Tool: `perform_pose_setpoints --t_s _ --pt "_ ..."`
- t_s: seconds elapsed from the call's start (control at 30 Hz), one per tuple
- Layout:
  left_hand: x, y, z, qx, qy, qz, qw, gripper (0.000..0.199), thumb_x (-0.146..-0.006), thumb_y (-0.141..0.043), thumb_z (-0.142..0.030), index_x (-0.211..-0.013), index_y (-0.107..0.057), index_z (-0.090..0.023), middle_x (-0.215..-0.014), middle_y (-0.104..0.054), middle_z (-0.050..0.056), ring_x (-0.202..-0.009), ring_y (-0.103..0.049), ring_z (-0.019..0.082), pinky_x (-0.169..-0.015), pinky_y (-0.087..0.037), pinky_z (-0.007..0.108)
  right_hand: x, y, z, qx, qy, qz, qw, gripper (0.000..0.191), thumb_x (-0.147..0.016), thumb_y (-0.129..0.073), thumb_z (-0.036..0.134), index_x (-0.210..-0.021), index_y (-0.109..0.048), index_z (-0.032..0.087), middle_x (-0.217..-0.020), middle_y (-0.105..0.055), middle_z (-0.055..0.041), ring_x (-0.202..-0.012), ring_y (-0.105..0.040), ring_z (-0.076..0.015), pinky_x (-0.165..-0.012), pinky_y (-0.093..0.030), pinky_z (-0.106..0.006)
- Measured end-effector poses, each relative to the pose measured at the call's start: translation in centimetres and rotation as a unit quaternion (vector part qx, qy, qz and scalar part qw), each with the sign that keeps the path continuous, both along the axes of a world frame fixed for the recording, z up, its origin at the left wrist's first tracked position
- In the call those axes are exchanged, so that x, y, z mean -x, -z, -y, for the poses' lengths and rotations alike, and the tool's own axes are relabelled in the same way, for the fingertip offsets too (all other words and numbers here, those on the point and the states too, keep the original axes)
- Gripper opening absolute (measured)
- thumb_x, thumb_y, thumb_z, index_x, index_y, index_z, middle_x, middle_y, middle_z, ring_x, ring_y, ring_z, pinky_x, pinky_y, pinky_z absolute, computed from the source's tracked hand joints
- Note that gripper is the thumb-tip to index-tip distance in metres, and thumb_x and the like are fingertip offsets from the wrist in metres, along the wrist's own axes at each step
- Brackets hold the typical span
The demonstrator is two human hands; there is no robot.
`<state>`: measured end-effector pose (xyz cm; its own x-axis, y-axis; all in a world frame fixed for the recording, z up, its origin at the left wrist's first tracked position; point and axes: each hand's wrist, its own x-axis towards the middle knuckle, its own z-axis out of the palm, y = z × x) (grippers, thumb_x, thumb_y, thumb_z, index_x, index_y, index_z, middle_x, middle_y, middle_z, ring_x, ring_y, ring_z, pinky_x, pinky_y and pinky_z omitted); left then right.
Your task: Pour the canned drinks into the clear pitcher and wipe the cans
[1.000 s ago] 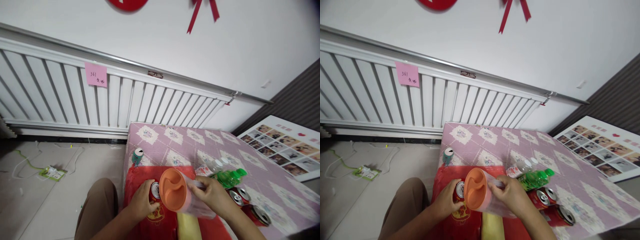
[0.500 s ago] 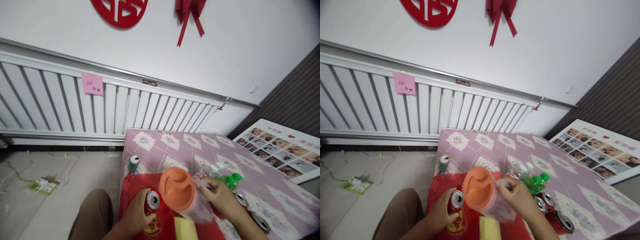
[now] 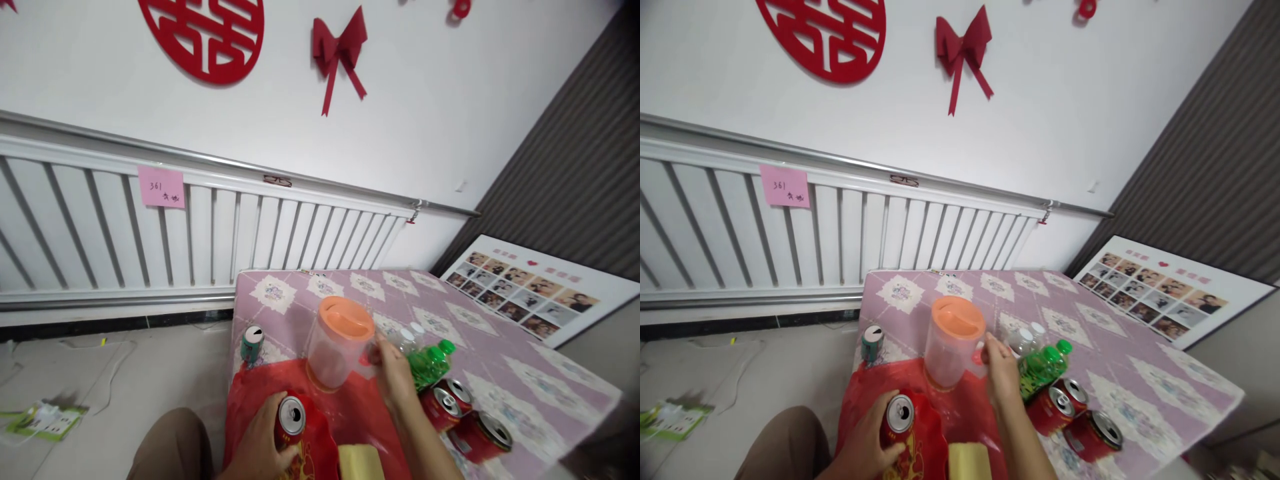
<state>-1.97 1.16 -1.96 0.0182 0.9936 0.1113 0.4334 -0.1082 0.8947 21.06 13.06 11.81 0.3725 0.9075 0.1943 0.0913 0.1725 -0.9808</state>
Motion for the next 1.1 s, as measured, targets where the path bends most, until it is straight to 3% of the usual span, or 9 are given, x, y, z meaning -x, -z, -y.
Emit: perform_pose_setpoints --t_s 0.27,0.47,0.67,0.8,0.93,1.0,1.1 --pt "-0.1 1.5 -0.6 -0.034 -0.013 -0.004 0.999 0.074 -0.053 -0.067 -0.013 -0.125 -0.053 -0.014 -0.13 -0.06 0.015 -0.122 -0.055 0.034 -0.108 -0.041 0.048 3.9 3.5 -1.4 -0.004 0.039 -0.018 0.999 0.039 -0.079 -0.053 0.05 -0.052 -0.04 0.025 -0.048 -0.037 0.0078 -0.049 -0.036 -0.0128 -0.052 -0.031 -0.026" --pt "0.3 2.4 -0.7 -0.077 0.001 -0.023 0.997 0.07 -0.058 -0.067 -0.014 -0.126 -0.053 -0.014 -0.129 -0.061 0.014 -0.12 -0.057 0.032 -0.105 -0.045 0.045 5.3 5.5 -1.9 0.021 0.048 -0.014 0.999 0.037 -0.079 -0.053 0.05 -0.051 -0.041 0.028 -0.048 -0.041 0.0051 -0.05 -0.038 -0.0166 -0.051 -0.032 -0.03" --pt "0.3 2.7 -0.8 -0.086 0.004 -0.009 0.996 0.07 -0.058 -0.066 -0.012 -0.126 -0.052 -0.016 -0.129 -0.061 0.014 -0.119 -0.058 0.031 -0.105 -0.045 0.046 5.9 6.1 -1.2 0.037 0.036 -0.004 0.999 0.033 -0.079 -0.05 0.052 -0.055 -0.046 0.029 -0.051 -0.052 0.0023 -0.053 -0.048 -0.0188 -0.054 -0.038 -0.032" --pt "0.3 2.7 -0.8 -0.06 0.006 -0.015 0.998 0.071 -0.058 -0.067 -0.014 -0.128 -0.049 -0.014 -0.131 -0.059 0.016 -0.123 -0.055 0.032 -0.107 -0.042 0.048 5.1 6.4 -0.8 0.048 0.019 0.005 0.999 0.03 -0.076 -0.052 0.055 -0.065 -0.056 0.027 -0.065 -0.066 -0.001 -0.068 -0.062 -0.022 -0.063 -0.047 -0.032" --pt "0.2 1.9 -0.5 -0.046 -0.008 -0.011 0.999 0.072 -0.057 -0.068 -0.014 -0.127 -0.049 -0.016 -0.13 -0.06 0.015 -0.122 -0.055 0.031 -0.107 -0.041 0.049 2.9 7.8 1.4 0.064 0.037 0.021 0.997 0.042 -0.069 -0.057 0.057 -0.094 -0.06 0.023 -0.103 -0.071 -0.0068 -0.1 -0.064 -0.025 -0.084 -0.05 -0.033" --pt "0.2 1.4 -0.2 -0.048 -0.012 -0.007 0.999 0.071 -0.058 -0.068 -0.015 -0.126 -0.05 -0.017 -0.129 -0.06 0.014 -0.122 -0.055 0.031 -0.108 -0.041 0.05 1.4 8.6 3.8 0.086 0.05 0.034 0.994 0.053 -0.066 -0.06 0.058 -0.103 -0.058 0.019 -0.111 -0.068 -0.0109 -0.106 -0.062 -0.0272 -0.092 -0.047 -0.037" --pt "0.2 0.8 0.0 -0.051 -0.018 -0.002 0.999 0.069 -0.058 -0.068 -0.017 -0.125 -0.051 -0.017 -0.129 -0.06 0.013 -0.121 -0.055 0.032 -0.108 -0.041 0.05 -1.1 9.7 8.2 0.113 0.049 0.069 0.99 0.055 -0.065 -0.064 0.054 -0.107 -0.058 0.018 -0.121 -0.063 -0.014 -0.116 -0.056 -0.0311 -0.102 -0.04 -0.043"
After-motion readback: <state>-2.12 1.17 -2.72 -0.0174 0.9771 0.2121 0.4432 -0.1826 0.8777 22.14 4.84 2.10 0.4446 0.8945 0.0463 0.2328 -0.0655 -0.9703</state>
